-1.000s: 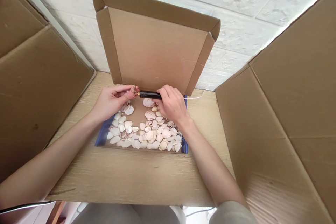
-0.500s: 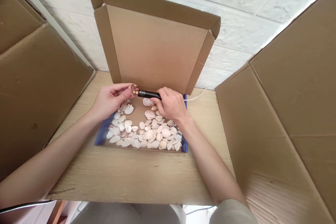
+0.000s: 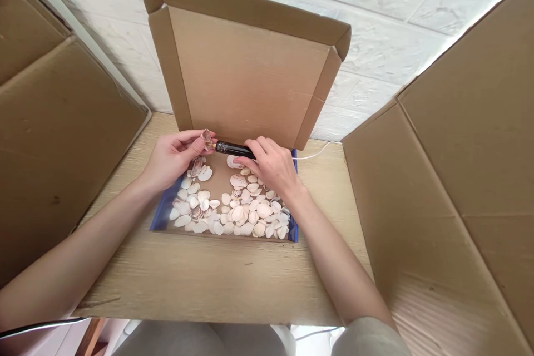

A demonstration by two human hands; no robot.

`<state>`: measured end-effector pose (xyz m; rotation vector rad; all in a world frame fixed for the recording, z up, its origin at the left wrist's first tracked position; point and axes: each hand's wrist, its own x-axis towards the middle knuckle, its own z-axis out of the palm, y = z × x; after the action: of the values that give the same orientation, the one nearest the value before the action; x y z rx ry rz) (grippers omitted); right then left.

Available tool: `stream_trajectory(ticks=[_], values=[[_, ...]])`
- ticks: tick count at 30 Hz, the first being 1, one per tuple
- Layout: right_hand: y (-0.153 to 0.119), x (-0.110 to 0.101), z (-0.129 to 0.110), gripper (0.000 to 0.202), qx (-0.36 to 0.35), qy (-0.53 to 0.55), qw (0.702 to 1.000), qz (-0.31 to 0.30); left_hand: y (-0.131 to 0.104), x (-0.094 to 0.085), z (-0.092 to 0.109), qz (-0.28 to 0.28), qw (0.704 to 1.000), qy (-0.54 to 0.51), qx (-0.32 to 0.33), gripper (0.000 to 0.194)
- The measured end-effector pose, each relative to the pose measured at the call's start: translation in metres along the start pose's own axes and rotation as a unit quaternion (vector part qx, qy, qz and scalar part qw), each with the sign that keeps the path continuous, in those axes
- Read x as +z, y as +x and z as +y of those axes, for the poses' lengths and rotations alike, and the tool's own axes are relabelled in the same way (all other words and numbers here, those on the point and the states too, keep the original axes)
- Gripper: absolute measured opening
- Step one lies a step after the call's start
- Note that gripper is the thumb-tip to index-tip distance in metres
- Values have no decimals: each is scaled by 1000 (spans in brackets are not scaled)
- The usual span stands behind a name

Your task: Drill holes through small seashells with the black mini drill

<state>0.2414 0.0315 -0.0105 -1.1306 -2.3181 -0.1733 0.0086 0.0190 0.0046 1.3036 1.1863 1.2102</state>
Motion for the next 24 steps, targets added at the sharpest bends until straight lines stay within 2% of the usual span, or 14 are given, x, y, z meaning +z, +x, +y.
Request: stream_trajectory(ticks=[4, 8, 13, 15, 20, 24], values=[[1, -2, -3, 16, -5, -9, 1000, 1, 0, 0, 1, -16, 1000, 18, -2, 52], [1, -1, -2, 21, -17, -40, 999, -17, -1, -1, 1, -29, 999, 31, -1, 50], [-2, 0, -2, 41, 0, -9, 995, -98, -1, -1, 2, -32, 999, 25, 0, 50], [-1, 0, -3, 39, 0, -5, 996, -88, -1, -1, 2, -27, 999, 24, -1, 51], [1, 1, -1, 25, -16, -29, 999, -15, 0, -1, -1, -7, 1000, 7, -1, 50], [1, 1, 1, 22, -9, -33, 999, -17, 1, 0, -1, 0, 1000, 9, -9, 51]])
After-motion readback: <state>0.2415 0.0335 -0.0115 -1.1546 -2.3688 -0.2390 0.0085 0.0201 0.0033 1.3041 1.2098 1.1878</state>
